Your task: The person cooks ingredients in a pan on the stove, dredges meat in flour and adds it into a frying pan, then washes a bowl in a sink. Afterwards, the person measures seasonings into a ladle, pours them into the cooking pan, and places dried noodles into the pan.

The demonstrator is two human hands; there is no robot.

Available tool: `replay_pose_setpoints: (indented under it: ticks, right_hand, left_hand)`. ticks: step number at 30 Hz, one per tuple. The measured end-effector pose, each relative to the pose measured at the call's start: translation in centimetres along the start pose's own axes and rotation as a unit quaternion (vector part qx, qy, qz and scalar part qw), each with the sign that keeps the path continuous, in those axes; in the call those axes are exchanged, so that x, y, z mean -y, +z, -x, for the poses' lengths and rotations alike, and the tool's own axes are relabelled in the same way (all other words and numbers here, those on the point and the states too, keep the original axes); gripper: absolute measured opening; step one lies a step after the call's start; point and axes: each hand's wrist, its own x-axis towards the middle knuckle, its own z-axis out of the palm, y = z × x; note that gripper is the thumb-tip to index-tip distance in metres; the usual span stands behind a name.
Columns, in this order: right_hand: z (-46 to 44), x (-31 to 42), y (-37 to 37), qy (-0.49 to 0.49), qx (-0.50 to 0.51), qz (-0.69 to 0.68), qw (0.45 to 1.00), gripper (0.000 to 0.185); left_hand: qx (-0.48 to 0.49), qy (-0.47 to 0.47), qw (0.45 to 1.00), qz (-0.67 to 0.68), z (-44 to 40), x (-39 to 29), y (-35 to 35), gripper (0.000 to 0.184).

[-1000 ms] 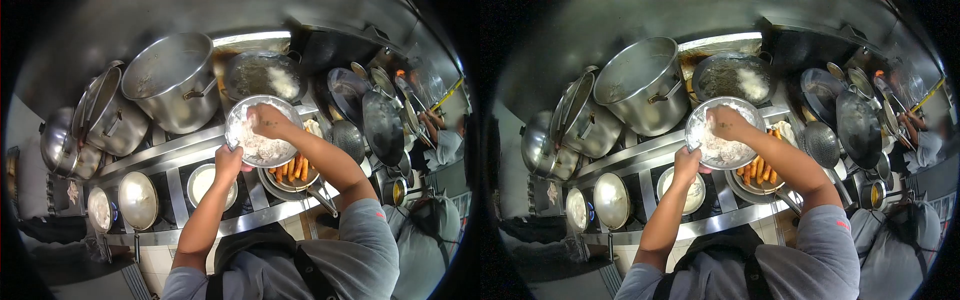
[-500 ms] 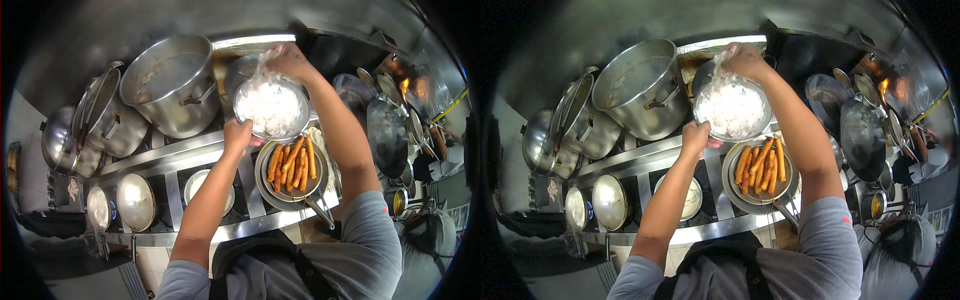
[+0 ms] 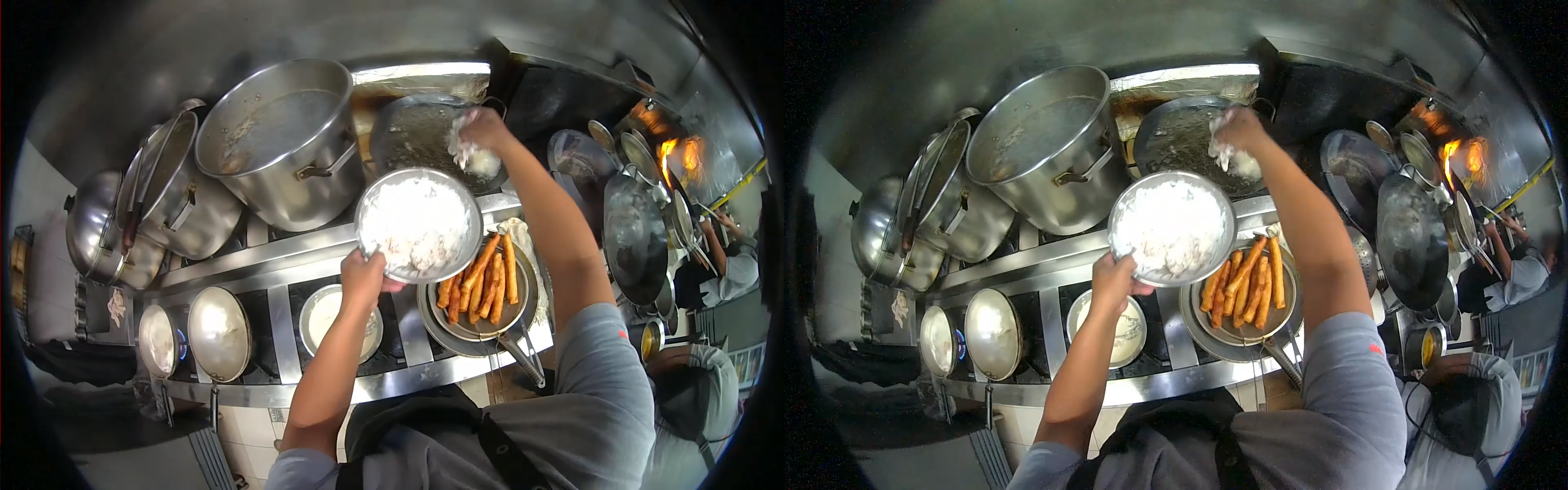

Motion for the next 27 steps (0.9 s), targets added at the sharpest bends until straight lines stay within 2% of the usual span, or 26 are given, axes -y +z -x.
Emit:
replay_pose_setpoints:
  ticks: [2,3,5,6,8,9,10,12,14,16,18,20,21,22,24,26,27]
  right_hand:
    - [1.2,-0.2,1.9,0.017,0.039,0.239,0.97,0.011]
    - [1.0,-1.1,2.6,0.018,0.041,0.239,0.97,0.011]
    - [-0.2,-5.3,4.8,0.023,0.059,0.389,0.919,0.021]
    - [-0.8,-6.9,5.3,0.023,0.06,0.39,0.919,0.021]
    - [-1.6,-7.8,5.7,-0.064,-0.028,0.407,0.911,0.033]
    - [-2.2,-6.9,5.5,-0.02,-0.023,0.379,0.925,0.033]
    - [-3.3,-7.0,4.9,-0.021,-0.025,0.382,0.924,0.033]
    - [-6.4,-7.4,3.5,-0.128,-0.142,0.404,0.895,0.032]
    - [-5.4,-0.5,2.4,-0.114,-0.159,0.452,0.87,0.035]
    - [-6.0,3.0,0.3,-0.155,-0.142,0.458,0.864,0.036]
    - [-3.8,9.2,0.0,-0.144,-0.137,0.498,0.844,0.028]
    - [-3.5,11.0,-0.1,-0.213,-0.127,0.524,0.815,0.022]
    - [0.5,13.9,1.6,-0.185,-0.092,0.394,0.896,0.029]
    - [4.6,17.1,3.5,-0.152,-0.068,0.252,0.953,0.035]
    - [12.0,20.8,7.6,-0.045,0.084,0.297,0.95,0.034]
    - [17.7,21.0,12.2,0.054,0.224,0.376,0.898,0.05]
    - [20.5,19.8,14.0,0.035,0.227,0.442,0.867,0.069]
  left_hand:
    - [-0.009,0.001,1.0,0.005,1.5,1.0,-1.8,0.036]
    - [-0.018,0.003,1.0,0.009,2.2,1.4,-2.6,0.037]
    - [-0.031,-0.004,0.999,0.007,3.4,2.2,-4.2,0.037]
    - [-0.043,-0.009,0.999,0.005,4.0,2.6,-5.0,0.038]
    - [-0.054,-0.012,0.998,0.007,5.0,3.6,-6.7,0.037]
    - [-0.065,-0.016,0.998,0.009,5.4,4.0,-7.3,0.036]
    - [-0.063,-0.014,0.998,0.011,5.9,4.3,-7.8,0.036]
    - [-0.052,-0.014,0.998,0.012,6.8,4.6,-8.8,0.035]
    - [-0.045,-0.006,0.999,0.018,7.9,4.5,-9.5,0.035]
    - [-0.028,-0.013,0.999,0.027,8.8,4.2,-10.0,0.035]
    - [-0.017,-0.001,1.0,0.025,9.5,3.4,-10.1,0.035]
    - [0.001,0.022,1.0,-0.007,9.2,3.6,-10.5,0.036]
    - [0.013,0.041,0.999,-0.016,8.7,3.7,-10.7,0.036]
    - [0.026,0.058,0.998,-0.025,8.4,3.8,-10.7,0.036]
    - [0.042,0.063,0.997,-0.016,8.4,2.8,-10.3,0.035]
    - [0.057,0.056,0.997,0.0,9.0,1.5,-9.8,0.034]
    - [0.068,0.047,0.996,0.015,9.4,1.2,-9.7,0.034]
